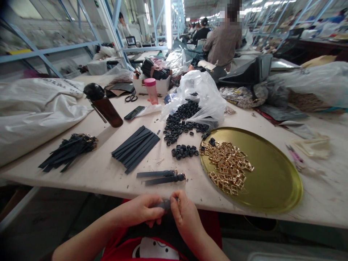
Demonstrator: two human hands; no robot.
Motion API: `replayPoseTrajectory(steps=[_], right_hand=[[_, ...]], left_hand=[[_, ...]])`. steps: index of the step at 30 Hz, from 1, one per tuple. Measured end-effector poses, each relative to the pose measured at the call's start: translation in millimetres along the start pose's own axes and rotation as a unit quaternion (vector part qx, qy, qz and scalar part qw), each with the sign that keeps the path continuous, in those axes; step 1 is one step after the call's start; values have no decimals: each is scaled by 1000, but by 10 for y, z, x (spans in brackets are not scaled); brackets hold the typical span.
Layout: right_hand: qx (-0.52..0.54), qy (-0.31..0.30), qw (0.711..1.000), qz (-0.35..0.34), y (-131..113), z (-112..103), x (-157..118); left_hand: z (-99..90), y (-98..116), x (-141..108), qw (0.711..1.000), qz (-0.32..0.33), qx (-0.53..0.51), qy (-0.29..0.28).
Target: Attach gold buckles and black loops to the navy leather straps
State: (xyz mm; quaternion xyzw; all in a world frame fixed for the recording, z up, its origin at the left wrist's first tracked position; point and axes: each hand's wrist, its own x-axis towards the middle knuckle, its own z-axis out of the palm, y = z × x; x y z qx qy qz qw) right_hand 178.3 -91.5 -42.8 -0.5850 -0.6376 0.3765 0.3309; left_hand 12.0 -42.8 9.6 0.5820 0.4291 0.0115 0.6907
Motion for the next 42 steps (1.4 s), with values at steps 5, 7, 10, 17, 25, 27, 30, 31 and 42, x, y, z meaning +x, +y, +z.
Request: replayPoseTrajectory(steps=[5,7,10,17,25,27,30,31,42], right_hand=[[-27,4,1000,-8,-5,-8,-2],[-46,-5,999,-14,-11,-38,-13],[-58,-44,997,-39,-26,-94,-31],[-4,-67,996,-62,-75,-174,-21],[-15,-67,992,-104,-44,-145,-33],[-26,-66,991,-113,-45,-144,-35],[-36,-62,990,-124,-42,-138,-48],[-41,-60,989,-129,-39,-131,-55],[-83,-54,984,-150,-32,-73,-33]], left_hand=[[48,-7,12,999,-15,26,16],[71,-26,38,999,-11,29,11],[79,-27,54,999,3,51,-6],[52,126,-39,992,44,117,-7],[65,167,-55,991,30,127,11],[80,153,-50,991,33,128,16],[88,127,-60,992,24,125,2],[91,117,-65,992,20,127,-1],[201,15,18,989,25,139,49]])
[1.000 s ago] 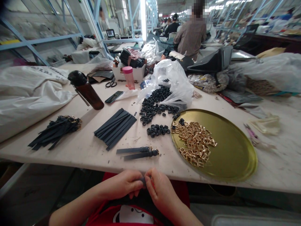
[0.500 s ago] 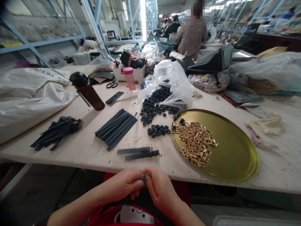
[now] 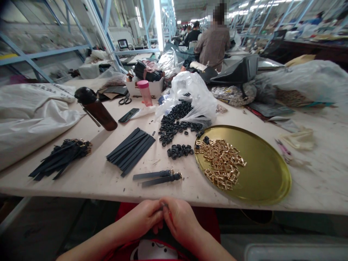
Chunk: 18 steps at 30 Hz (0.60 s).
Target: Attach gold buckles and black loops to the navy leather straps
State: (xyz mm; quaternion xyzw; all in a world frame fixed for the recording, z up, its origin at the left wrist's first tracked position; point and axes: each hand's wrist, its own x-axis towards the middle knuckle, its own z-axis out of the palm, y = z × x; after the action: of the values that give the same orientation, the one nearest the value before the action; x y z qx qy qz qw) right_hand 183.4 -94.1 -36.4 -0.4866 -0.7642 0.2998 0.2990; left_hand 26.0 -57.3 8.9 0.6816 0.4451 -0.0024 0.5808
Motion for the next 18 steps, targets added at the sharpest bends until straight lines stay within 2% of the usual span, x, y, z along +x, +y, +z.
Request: replayPoseTrajectory(steps=[4,7,11,14,16,18], right_hand=[[4,49,998,25,15,-91,94],[8,102,995,6,21,-115,158],[-7,109,994,7,68,-134,244],[-79,122,989,34,175,-199,362],[-172,148,972,56,279,-228,461],[-255,156,952,73,384,-202,545]], left_hand=[[-175,108,-19,994,11,105,16],[-229,187,-10,986,39,154,45],[-237,158,108,976,64,194,70],[-339,69,230,943,92,286,142],[-427,0,302,908,96,361,190],[-475,-64,361,880,90,417,207]])
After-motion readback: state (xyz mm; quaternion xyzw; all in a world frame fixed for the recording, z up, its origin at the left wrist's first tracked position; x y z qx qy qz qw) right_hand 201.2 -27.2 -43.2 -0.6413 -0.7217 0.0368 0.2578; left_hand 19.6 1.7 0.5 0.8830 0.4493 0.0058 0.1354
